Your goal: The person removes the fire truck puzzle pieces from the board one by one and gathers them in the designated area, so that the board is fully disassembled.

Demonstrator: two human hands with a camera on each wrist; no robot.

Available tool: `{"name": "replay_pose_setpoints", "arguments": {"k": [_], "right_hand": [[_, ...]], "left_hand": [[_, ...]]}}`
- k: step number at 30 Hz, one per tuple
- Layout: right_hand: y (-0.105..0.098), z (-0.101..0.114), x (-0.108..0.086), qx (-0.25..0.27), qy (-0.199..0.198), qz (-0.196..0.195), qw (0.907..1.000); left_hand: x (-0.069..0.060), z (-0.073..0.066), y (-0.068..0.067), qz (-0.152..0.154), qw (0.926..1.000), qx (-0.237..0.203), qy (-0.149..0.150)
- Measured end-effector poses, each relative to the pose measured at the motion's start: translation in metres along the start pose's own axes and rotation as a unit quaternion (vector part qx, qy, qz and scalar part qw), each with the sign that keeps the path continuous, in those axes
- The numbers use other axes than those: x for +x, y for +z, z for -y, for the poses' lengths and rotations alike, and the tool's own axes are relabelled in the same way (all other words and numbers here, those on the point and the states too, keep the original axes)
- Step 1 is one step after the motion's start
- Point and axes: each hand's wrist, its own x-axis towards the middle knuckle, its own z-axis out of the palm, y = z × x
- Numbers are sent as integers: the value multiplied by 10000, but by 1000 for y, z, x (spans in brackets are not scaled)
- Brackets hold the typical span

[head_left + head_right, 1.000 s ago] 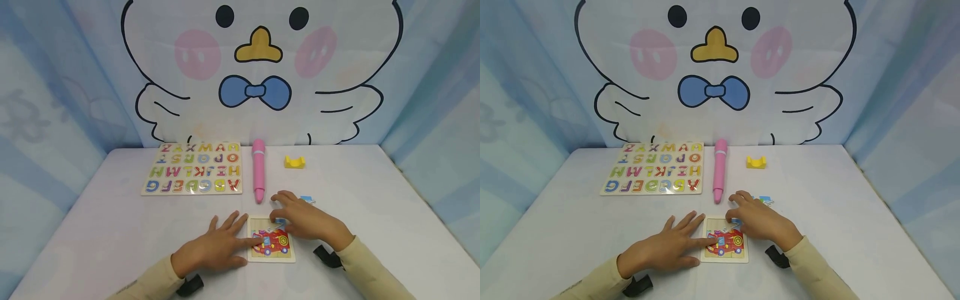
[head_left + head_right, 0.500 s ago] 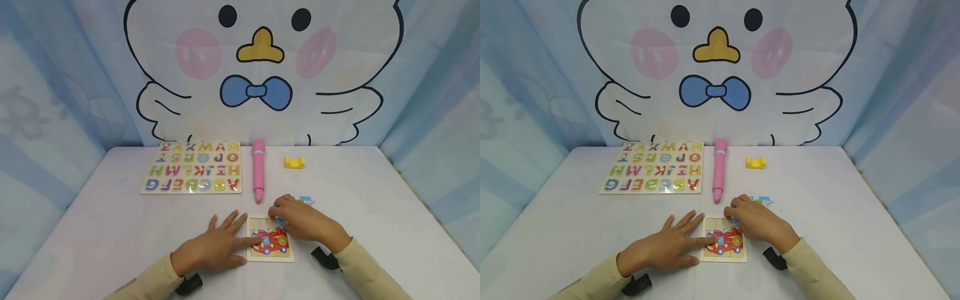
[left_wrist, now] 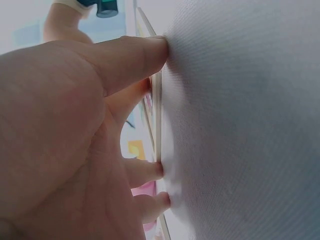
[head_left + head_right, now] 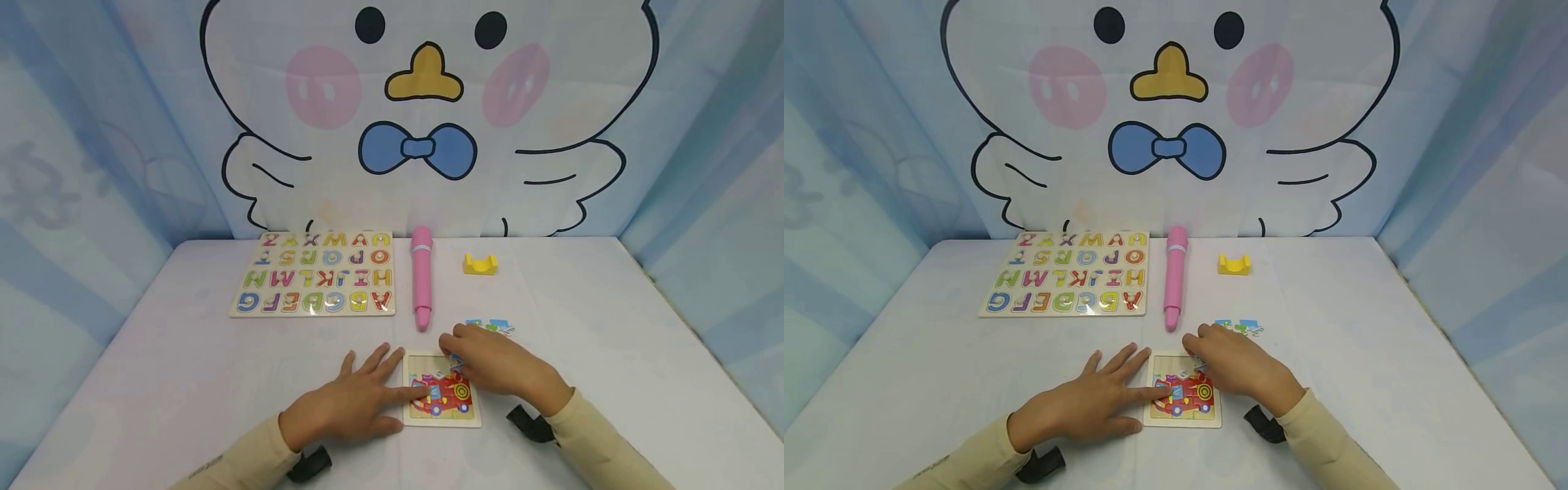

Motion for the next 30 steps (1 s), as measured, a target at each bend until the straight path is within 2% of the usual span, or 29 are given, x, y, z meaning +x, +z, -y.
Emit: {"name": "replay_pose_setpoints", "arguments": {"k": [3,7,11,14,18,21,25,30], "right_hand": [[-1,0,-1,57,-31,5,10000],[-6,0,-4,196,-296,-54,9994],[-18,-4,-10,559,-534,-62,9970],[-30,-13,-15,873,-518,-102,9948],[-47,-31,-26,1286,-129,-274,9912],[-57,-51,-35,1407,245,-526,9883],[-61,-77,-43,1359,709,-758,9853],[-59,-100,-49,1468,1081,-785,9801]], "left_hand": [[0,0,0,-9,10000,9,1],[0,1,1,-24,10000,-18,4],[0,1,1,-24,10000,-27,-2],[1,1,1,-4,10000,-28,-19],[1,0,1,19,10000,-41,-30],[1,1,2,25,10000,-44,-33],[1,1,2,24,10000,-72,-24],[0,1,2,12,9999,-116,-7]]}}
